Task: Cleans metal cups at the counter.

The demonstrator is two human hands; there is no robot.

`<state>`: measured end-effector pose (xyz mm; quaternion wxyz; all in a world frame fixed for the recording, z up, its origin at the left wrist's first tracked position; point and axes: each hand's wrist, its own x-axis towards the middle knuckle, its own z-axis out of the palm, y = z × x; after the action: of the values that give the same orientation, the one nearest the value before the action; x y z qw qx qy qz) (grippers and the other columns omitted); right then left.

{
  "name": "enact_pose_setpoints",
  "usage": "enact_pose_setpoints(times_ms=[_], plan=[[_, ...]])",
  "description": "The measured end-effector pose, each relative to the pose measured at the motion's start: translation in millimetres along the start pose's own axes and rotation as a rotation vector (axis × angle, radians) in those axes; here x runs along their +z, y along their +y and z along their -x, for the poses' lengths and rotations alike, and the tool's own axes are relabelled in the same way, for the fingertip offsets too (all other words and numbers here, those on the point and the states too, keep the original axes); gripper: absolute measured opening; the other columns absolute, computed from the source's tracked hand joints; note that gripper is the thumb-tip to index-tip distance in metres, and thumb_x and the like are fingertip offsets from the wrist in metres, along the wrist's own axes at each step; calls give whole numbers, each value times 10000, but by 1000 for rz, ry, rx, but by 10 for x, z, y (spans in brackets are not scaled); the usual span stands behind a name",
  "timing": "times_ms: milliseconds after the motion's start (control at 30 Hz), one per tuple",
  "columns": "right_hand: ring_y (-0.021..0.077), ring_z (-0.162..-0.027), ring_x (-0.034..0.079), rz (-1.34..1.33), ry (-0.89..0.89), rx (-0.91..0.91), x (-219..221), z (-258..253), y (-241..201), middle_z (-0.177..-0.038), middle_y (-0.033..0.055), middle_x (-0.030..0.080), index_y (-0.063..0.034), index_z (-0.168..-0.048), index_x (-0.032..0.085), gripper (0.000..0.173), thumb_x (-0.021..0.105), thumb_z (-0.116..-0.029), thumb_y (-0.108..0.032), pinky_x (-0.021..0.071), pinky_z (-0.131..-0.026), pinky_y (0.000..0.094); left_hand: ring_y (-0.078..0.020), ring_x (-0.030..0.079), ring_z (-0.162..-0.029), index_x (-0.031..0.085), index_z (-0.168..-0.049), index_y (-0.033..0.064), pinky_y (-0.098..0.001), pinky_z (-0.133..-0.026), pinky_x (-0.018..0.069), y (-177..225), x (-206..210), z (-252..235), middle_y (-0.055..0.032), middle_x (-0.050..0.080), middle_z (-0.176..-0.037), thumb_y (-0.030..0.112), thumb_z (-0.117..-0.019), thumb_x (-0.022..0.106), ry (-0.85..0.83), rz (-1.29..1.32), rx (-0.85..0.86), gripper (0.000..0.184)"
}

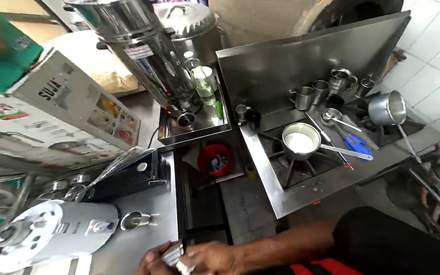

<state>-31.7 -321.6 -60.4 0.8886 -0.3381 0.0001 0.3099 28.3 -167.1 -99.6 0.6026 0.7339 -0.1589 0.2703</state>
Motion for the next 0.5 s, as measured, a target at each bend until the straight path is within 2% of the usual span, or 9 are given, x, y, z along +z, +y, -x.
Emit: enact_pose_setpoints(times_ms=[67, 100, 167, 200, 233, 267, 333, 400, 500], plan=[[26, -405, 327, -162, -14, 52, -227, 143, -70, -586, -64, 418, -196, -1136, 507, 171, 384, -1110, -312, 300, -367, 177, -63, 718, -839, 732, -915, 27, -275, -794, 614, -66, 224, 60, 24, 745, -884, 249, -1093, 439, -78, -13, 55, 409], [39, -435, 352, 3, 1, 9, -346, 209, -110, -622, -49, 432, -187, -1225, 498, 208, 376, -1116, -313, 330, -396, 191, -76, 715, -868, 732, -957, 9, -287, -818, 611, -48, 317, 101, -3, 748, -923, 289, -1094, 424, -130, -10, -19, 438], [110, -645, 524, 633, -20, -129, -586, 315, -273, -878, 55, 577, -73, -1432, 474, 382, 376, -1117, -266, 472, -580, 261, -113, 697, -911, 688, -1145, -30, -310, -840, 593, 90, 431, 218, -74, 733, -1042, 293, -1089, 327, -237, -3, -353, 488], [195, -857, 657, 976, -74, -185, -695, 350, -392, -1063, 126, 670, -20, -1422, 501, 390, 393, -1112, -230, 563, -787, 373, -129, 687, -848, 663, -1246, 11, -317, -754, 589, 191, 463, 254, -85, 727, -1062, 330, -1098, 271, -275, 0, -553, 526], [266, -957, 696, 1284, -153, -263, -788, 377, -477, -1161, 143, 687, -20, -1371, 538, 340, 417, -1096, -178, 570, -854, 474, -162, 686, -781, 636, -1323, 68, -338, -673, 591, 301, 479, 265, -100, 726, -1053, 402, -1108, 209, -309, 38, -721, 583], [288, -906, 712, 1571, -245, -381, -863, 407, -543, -1206, 123, 681, -57, -1341, 560, 300, 453, -1068, -124, 584, -766, 502, -192, 672, -699, 621, -1358, 106, -348, -592, 584, 422, 502, 258, -129, 719, -986, 487, -1097, 150, -313, 112, -856, 660], [242, -741, 699, 1973, -413, -691, -962, 450, -644, -1231, 74, 677, -111, -1295, 606, 288, 535, -1019, -69, 572, -553, 422, -231, 687, -835, 641, -1357, 127, -383, -707, 587, 681, 535, 215, -155, 714, -1066, 579, -1079, 160, -264, 296, -1057, 716], [235, -856, 684, 2158, -539, -827, -941, 470, -820, -1349, 26, 642, -149, -1289, 642, 326, 589, -983, -48, 548, -578, 395, -217, 701, -873, 692, -1241, 62, -382, -768, 593, 804, 646, 192, -143, 725, -1022, 566, -1082, 214, -132, 466, -1149, 713], [258, -887, 673, 2281, -611, -691, -789, 511, -993, -1373, 37, 615, -135, -1316, 635, 336, 577, -994, -62, 548, -609, 415, -186, 700, -771, 702, -1076, 22, -344, -699, 596, 846, 838, 233, -113, 725, -916, 454, -1084, 380, 131, 671, -1263, 539]])
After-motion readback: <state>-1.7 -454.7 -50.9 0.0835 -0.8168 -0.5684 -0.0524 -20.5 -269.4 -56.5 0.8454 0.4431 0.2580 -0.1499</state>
